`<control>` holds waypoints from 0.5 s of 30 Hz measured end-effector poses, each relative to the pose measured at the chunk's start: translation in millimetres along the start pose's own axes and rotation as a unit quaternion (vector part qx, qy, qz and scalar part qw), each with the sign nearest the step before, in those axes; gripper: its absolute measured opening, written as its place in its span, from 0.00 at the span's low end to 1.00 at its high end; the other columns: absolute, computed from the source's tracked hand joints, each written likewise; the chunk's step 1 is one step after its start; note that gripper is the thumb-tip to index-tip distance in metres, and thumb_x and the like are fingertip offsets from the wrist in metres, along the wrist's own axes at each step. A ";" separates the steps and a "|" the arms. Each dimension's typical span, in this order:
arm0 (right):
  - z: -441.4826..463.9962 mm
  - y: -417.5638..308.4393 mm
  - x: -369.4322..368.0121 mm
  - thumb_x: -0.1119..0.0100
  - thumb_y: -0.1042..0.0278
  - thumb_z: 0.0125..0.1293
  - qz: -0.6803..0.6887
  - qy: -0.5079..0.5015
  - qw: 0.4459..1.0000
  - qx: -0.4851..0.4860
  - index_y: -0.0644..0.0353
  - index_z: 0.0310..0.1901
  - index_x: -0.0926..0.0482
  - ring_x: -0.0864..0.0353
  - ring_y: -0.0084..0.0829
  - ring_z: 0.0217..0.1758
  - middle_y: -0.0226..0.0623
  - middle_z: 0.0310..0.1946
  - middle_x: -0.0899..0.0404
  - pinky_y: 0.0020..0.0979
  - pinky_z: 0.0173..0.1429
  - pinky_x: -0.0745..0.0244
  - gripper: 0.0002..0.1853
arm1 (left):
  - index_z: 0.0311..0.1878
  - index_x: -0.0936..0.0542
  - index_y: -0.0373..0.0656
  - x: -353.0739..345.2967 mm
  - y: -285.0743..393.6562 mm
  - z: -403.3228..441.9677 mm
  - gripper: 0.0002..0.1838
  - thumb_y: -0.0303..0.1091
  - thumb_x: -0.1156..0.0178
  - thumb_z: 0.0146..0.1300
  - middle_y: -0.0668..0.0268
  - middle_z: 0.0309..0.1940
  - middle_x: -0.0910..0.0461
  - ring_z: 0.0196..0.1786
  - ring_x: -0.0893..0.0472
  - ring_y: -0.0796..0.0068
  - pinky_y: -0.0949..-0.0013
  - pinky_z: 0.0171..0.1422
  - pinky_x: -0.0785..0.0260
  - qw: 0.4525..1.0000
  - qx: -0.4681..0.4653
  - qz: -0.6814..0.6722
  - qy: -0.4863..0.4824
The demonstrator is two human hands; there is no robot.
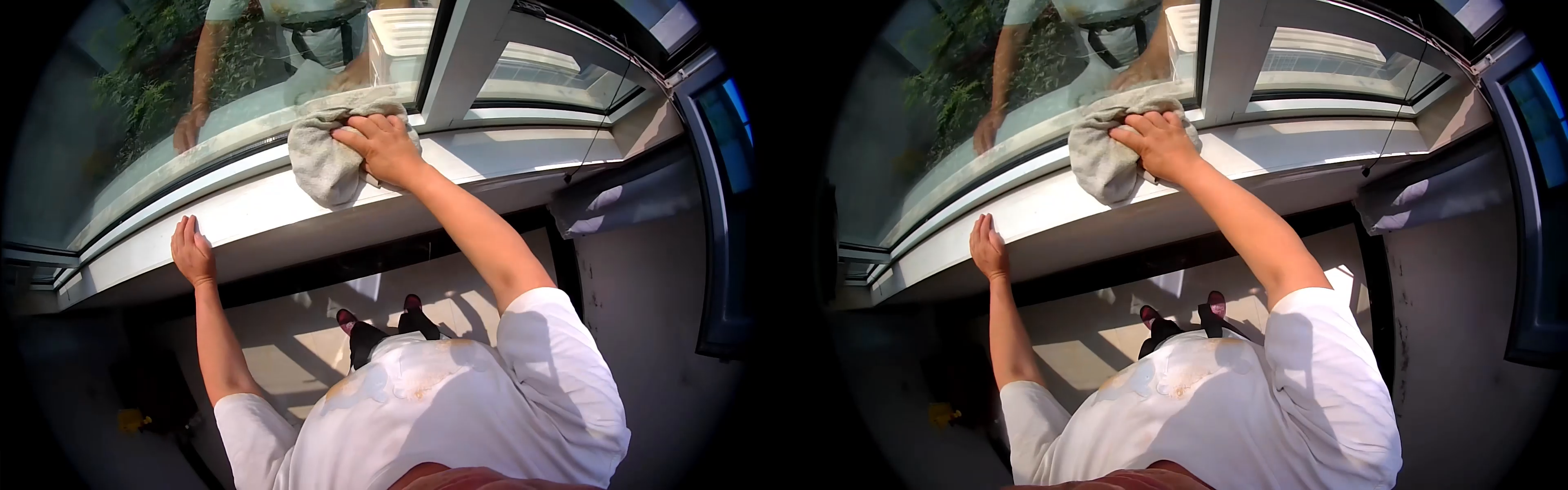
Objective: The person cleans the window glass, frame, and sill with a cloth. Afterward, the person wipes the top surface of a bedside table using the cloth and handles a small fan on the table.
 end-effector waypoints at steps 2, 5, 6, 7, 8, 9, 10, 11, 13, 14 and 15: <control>-26.2 38.3 18.4 0.42 0.75 0.51 -0.015 -0.003 1.000 -0.013 0.41 0.56 0.26 0.31 0.35 0.56 0.28 0.54 0.29 0.38 0.58 0.37 0.28 | 0.53 0.23 0.43 -0.5 -0.8 1.8 0.20 0.36 0.56 0.61 0.59 0.56 0.24 0.60 0.28 0.56 0.57 0.67 0.40 1.000 0.004 -0.007 -0.001; -58.9 52.6 53.5 0.46 0.81 0.50 0.067 -0.062 0.991 -0.095 0.47 0.57 0.26 0.30 0.42 0.55 0.36 0.53 0.28 0.40 0.58 0.31 0.30 | 0.56 0.24 0.41 -1.5 -3.5 3.6 0.20 0.36 0.54 0.62 0.56 0.59 0.27 0.61 0.30 0.55 0.57 0.67 0.42 0.998 0.030 -0.004 -0.053; -70.2 54.9 72.9 0.47 0.82 0.50 0.085 -0.079 0.985 -0.126 0.47 0.56 0.26 0.29 0.43 0.54 0.37 0.51 0.27 0.40 0.58 0.31 0.29 | 0.56 0.24 0.41 -3.3 2.7 0.8 0.20 0.36 0.54 0.62 0.56 0.59 0.27 0.61 0.30 0.55 0.57 0.67 0.42 0.998 0.031 -0.003 -0.051; -83.2 62.0 92.2 0.48 0.83 0.49 0.103 -0.094 0.978 -0.156 0.48 0.56 0.25 0.28 0.44 0.53 0.38 0.50 0.26 0.40 0.58 0.31 0.29 | 0.57 0.26 0.40 -5.4 10.6 -1.9 0.21 0.36 0.53 0.63 0.53 0.60 0.29 0.62 0.31 0.54 0.56 0.67 0.43 0.998 0.063 -0.004 -0.011; -101.4 79.0 109.4 0.48 0.83 0.50 0.081 -0.052 0.981 -0.166 0.48 0.54 0.23 0.26 0.45 0.51 0.40 0.47 0.23 0.40 0.57 0.30 0.27 | 0.58 0.27 0.38 -4.9 22.5 -3.4 0.21 0.37 0.51 0.64 0.50 0.61 0.31 0.63 0.32 0.53 0.55 0.68 0.44 0.995 0.094 -0.005 0.030; -119.4 94.8 129.6 0.47 0.82 0.51 0.033 0.011 0.983 -0.183 0.49 0.52 0.21 0.25 0.45 0.51 0.41 0.46 0.22 0.41 0.55 0.28 0.26 | 0.60 0.29 0.36 1.5 57.0 -4.8 0.23 0.38 0.50 0.65 0.47 0.63 0.34 0.65 0.35 0.51 0.53 0.69 0.48 0.994 0.088 -0.057 0.017; -134.1 114.2 145.2 0.46 0.80 0.50 0.026 0.049 0.976 -0.213 0.52 0.52 0.21 0.24 0.46 0.51 0.41 0.47 0.21 0.41 0.53 0.27 0.24 | 0.61 0.30 0.36 10.8 104.6 -1.3 0.23 0.37 0.50 0.65 0.49 0.64 0.35 0.67 0.38 0.50 0.50 0.71 0.52 0.994 0.050 -0.096 0.017; -144.3 130.4 138.9 0.45 0.79 0.50 0.024 0.034 0.959 -0.279 0.53 0.53 0.22 0.25 0.46 0.52 0.41 0.49 0.22 0.42 0.55 0.28 0.25 | 0.62 0.31 0.37 20.7 161.2 4.3 0.24 0.37 0.50 0.65 0.49 0.64 0.37 0.68 0.40 0.49 0.48 0.73 0.56 0.985 0.016 -0.169 0.000; -155.0 135.8 119.8 0.45 0.75 0.52 -0.075 -0.038 0.937 -0.338 0.56 0.58 0.26 0.27 0.48 0.55 0.42 0.53 0.24 0.47 0.60 0.34 0.27 | 0.63 0.32 0.40 34.7 275.3 16.6 0.26 0.35 0.45 0.62 0.50 0.66 0.40 0.70 0.43 0.49 0.44 0.74 0.60 0.958 -0.097 -0.265 -0.060; -153.7 128.4 107.8 0.47 0.73 0.52 -0.034 0.009 0.959 -0.282 0.55 0.61 0.29 0.29 0.48 0.57 0.44 0.56 0.26 0.48 0.62 0.36 0.29 | 0.63 0.32 0.42 40.8 328.5 19.6 0.27 0.36 0.43 0.60 0.50 0.66 0.40 0.71 0.44 0.49 0.42 0.74 0.60 0.938 -0.155 -0.302 -0.074; -139.3 106.3 111.8 0.49 0.72 0.54 0.064 -0.007 0.965 -0.255 0.57 0.61 0.29 0.31 0.49 0.61 0.46 0.58 0.28 0.46 0.65 0.38 0.28 | 0.63 0.32 0.43 40.2 374.9 22.1 0.28 0.39 0.42 0.59 0.51 0.66 0.40 0.71 0.44 0.49 0.41 0.73 0.59 0.919 -0.193 -0.330 -0.092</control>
Point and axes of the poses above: each hand's wrist, its own z-axis towards the middle knuckle, its own x-axis out of the back of the hand, y = z × x, the point moved 3 cm from there along z, towards the middle knuckle
